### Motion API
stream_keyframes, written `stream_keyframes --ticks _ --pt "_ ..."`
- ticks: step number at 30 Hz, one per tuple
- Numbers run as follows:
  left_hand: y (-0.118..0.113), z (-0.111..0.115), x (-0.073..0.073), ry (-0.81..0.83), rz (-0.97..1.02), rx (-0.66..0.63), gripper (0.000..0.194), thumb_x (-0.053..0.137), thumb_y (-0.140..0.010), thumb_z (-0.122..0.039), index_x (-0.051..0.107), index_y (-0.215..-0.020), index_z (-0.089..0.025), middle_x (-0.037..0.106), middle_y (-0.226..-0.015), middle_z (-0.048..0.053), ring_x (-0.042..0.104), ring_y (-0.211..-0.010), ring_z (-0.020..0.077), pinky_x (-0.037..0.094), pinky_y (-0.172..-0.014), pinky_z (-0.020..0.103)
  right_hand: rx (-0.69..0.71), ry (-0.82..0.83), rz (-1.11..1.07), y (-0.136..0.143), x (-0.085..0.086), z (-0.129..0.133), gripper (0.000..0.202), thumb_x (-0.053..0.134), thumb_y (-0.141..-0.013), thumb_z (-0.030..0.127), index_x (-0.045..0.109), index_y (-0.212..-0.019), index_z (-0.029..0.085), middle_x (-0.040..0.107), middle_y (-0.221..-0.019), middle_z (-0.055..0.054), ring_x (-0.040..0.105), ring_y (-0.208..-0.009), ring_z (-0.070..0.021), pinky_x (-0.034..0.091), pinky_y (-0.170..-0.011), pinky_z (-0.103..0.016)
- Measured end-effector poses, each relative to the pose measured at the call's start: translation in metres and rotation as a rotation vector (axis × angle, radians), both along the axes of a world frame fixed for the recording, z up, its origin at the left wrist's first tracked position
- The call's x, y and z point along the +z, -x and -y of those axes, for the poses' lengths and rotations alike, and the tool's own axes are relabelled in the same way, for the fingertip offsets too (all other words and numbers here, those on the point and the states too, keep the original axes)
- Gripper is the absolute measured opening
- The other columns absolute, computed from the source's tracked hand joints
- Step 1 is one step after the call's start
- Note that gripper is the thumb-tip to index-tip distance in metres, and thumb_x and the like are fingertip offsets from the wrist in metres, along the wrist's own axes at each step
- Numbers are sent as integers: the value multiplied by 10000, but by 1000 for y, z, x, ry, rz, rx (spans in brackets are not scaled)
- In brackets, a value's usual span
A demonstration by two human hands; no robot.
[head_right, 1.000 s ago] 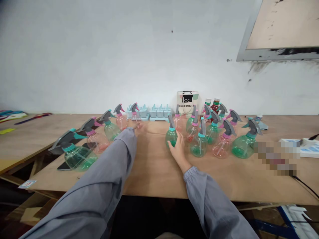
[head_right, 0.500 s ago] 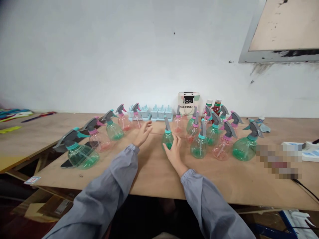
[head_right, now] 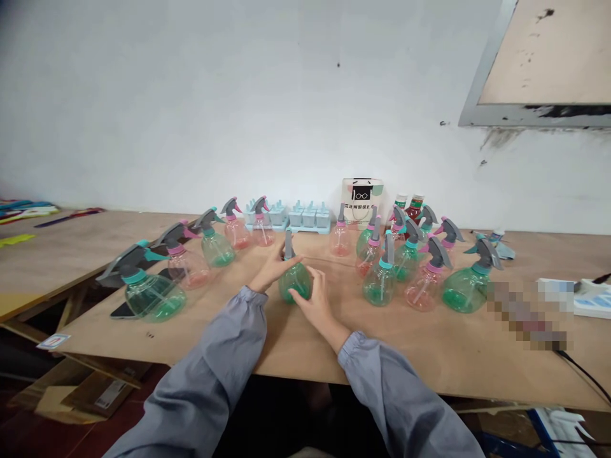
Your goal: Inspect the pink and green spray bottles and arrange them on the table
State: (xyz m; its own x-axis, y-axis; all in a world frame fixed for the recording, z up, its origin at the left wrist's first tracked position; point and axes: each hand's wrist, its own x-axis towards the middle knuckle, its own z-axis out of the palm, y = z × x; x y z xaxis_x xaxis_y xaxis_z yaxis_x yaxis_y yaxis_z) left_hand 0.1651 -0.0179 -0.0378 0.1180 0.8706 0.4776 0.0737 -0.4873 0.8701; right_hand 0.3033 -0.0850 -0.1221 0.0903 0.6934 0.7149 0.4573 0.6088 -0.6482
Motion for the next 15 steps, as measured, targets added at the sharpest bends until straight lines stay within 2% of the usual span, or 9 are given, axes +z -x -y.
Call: stream_keyframes --ticks 3,5,7,11,13,15 --pt "10 3 3 44 -21 -45 632 803 -719 -386 606 -1285 -187 644 -1235 120 616 -1082 252 516 -931 391 -113 -17 -134 -14 8 -27 510 558 -926 473 429 -1345 212 541 -1293 -133 538 -1224 -255 430 -1102 -494" --pt "15 8 4 27 -10 -60 562 753 -753 -361 612 -1274 -203 625 -1327 118 580 -1201 261 482 -1002 391 -231 -42 -177 -30 14 -55 539 531 -923 505 411 -1349 195 507 -1341 -156 483 -1296 -268 370 -1144 -512" --pt "19 14 4 -4 -12 -63 516 713 -765 -323 616 -1263 -230 635 -1336 92 573 -1216 245 466 -1016 374 -344 -46 -176 -45 17 -87 620 551 -883 536 389 -1360 174 458 -1392 -193 415 -1361 -299 321 -1166 -540" --pt "27 23 8 3 -23 -57 470 681 -751 -280 641 -1219 -258 670 -1256 44 619 -887 173 501 -832 319 -507 54 -170 -62 17 -139 831 645 -792 524 320 -1411 74 349 -1485 -304 300 -1448 -386 259 -1174 -608" --pt "29 27 11 39 -4 -52 418 681 -744 -287 668 -1160 -246 699 -1112 30 586 -762 149 485 -752 300 -565 94 -194 -62 16 -154 915 695 -758 502 287 -1431 35 306 -1513 -348 269 -1465 -419 246 -1170 -631" --pt "29 30 13 64 33 -47 376 685 -738 -308 686 -1107 -237 703 -997 22 578 -731 148 469 -730 294 -606 139 -213 -61 16 -164 969 739 -734 478 267 -1447 23 286 -1530 -368 260 -1469 -437 235 -1169 -642"
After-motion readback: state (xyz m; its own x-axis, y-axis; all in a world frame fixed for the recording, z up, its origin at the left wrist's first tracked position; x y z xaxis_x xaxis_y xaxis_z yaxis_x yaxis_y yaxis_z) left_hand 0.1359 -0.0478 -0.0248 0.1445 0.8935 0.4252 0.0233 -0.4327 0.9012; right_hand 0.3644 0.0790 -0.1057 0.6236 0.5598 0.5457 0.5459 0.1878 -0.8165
